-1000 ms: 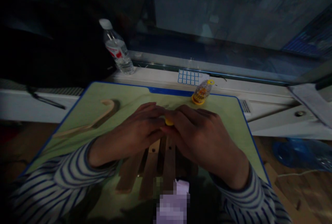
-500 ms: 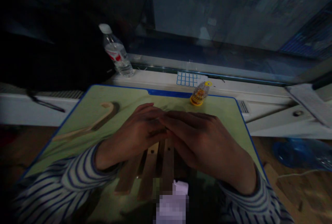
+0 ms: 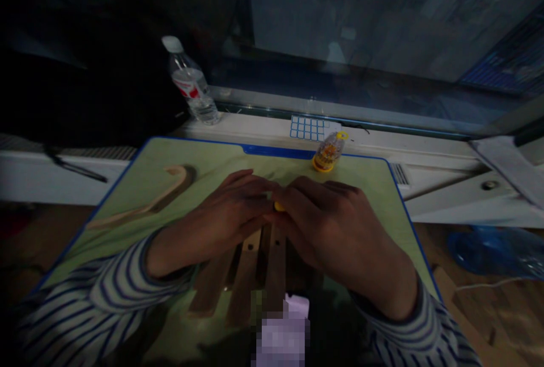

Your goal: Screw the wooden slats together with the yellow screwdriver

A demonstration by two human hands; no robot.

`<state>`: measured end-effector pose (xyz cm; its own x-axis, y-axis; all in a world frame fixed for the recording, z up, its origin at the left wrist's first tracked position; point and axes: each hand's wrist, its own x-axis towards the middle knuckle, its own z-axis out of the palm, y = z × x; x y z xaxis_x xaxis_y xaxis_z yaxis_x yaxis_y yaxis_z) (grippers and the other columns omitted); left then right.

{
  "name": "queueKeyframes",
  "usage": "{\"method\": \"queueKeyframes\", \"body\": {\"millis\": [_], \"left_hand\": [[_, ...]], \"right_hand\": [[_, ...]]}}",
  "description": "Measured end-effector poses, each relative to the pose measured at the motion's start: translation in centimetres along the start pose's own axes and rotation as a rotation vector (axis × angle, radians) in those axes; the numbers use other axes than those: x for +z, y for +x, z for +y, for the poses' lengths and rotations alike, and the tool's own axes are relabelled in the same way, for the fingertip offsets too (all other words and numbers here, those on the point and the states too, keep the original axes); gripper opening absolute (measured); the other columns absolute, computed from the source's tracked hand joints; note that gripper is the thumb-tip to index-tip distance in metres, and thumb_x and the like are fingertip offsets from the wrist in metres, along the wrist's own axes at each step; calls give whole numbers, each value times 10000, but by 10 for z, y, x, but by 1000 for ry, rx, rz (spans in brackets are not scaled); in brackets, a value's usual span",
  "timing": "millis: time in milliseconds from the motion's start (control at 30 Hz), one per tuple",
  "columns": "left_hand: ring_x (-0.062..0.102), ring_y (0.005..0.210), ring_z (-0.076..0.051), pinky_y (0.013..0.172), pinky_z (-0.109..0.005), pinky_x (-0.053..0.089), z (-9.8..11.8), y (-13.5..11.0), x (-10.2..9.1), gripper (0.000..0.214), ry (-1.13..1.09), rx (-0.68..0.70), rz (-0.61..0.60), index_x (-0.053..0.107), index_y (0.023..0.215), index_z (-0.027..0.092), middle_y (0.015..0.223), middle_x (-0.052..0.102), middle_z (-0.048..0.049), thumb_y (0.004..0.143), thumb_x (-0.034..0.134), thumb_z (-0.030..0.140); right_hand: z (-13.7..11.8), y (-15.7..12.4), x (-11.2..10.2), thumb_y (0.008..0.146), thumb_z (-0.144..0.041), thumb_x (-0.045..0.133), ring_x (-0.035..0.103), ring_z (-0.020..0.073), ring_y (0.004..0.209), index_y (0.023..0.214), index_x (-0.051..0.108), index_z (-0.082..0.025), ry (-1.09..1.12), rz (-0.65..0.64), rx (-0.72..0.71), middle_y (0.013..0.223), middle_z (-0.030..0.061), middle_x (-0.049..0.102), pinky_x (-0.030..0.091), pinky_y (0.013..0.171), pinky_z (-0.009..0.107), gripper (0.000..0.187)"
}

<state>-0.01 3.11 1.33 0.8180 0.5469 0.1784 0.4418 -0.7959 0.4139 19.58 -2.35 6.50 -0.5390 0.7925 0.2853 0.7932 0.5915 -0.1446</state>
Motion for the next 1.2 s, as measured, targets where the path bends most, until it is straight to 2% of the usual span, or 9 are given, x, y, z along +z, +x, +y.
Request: {"method": "queueKeyframes", "body": {"millis": [167,300,400,467,600,700,833,1067,1200], "left_hand": [[507,1181,-215,1070,-485,280,-1,-1,0,210,-34,9,20,653,1112,283,1237,601,-20,948,524,266],[548,1135,-224,1058,-489,287,0,0,2,181,-63,-18,94,688,1037,269,1196,631,-32,889,615,345],[571,1098,-226,1049,-498,289,1,1,4,197,-69,-34,159,702,994,241,1161,651,-43,880,620,380],[580,1077,-222,1041,-493,299,2,1,4,186,-71,-29,170,706,968,232,1132,661,-39,885,616,372],[579,1051,-220,1028,-482,309,1,2,4,138,-68,-31,140,716,924,230,1095,669,-36,861,654,336],[566,1058,-213,1032,-469,299,-1,2,4,175,-72,-14,137,699,1014,257,1104,663,-21,870,641,340],[556,1052,-203,1013,-434,316,-2,1,4,195,-62,7,129,678,1059,250,1108,656,-17,902,598,333],[540,1101,-208,1021,-432,328,-1,0,1,184,-39,24,62,681,1041,239,1139,641,-34,945,529,275],[532,1119,-201,1025,-438,336,-1,0,-1,223,-31,37,54,677,1061,263,1189,618,-35,965,478,232]], "right_hand": [[-3,-1,0,923,-257,531,633,168,723,1025,575,-169,-13,-14,-9,846,35,636,506,630,308,142],[-2,-2,2,936,-268,505,626,169,728,1002,577,-161,-18,-8,-4,839,45,632,502,625,306,145],[0,-1,2,932,-298,515,618,160,690,990,580,-166,12,-14,16,829,33,630,514,599,307,158],[1,-2,2,926,-307,532,640,172,751,1057,574,-170,34,-18,16,911,44,655,542,640,324,194],[3,-5,0,920,-250,545,630,192,1053,1316,473,-181,87,-8,-24,1262,85,615,557,851,344,409],[4,-8,-1,906,-143,536,603,166,1131,1366,448,-199,134,-46,-62,1331,60,592,529,937,320,471],[3,-7,1,877,-93,556,637,169,1071,1338,477,-199,143,-33,-68,1292,54,624,551,900,319,480],[0,1,3,933,-207,510,687,186,879,1179,560,-188,47,-5,-13,1091,68,701,572,777,341,252],[-2,2,3,939,-252,511,687,188,838,1118,572,-175,-5,1,-14,1007,64,706,566,735,333,203]]}}
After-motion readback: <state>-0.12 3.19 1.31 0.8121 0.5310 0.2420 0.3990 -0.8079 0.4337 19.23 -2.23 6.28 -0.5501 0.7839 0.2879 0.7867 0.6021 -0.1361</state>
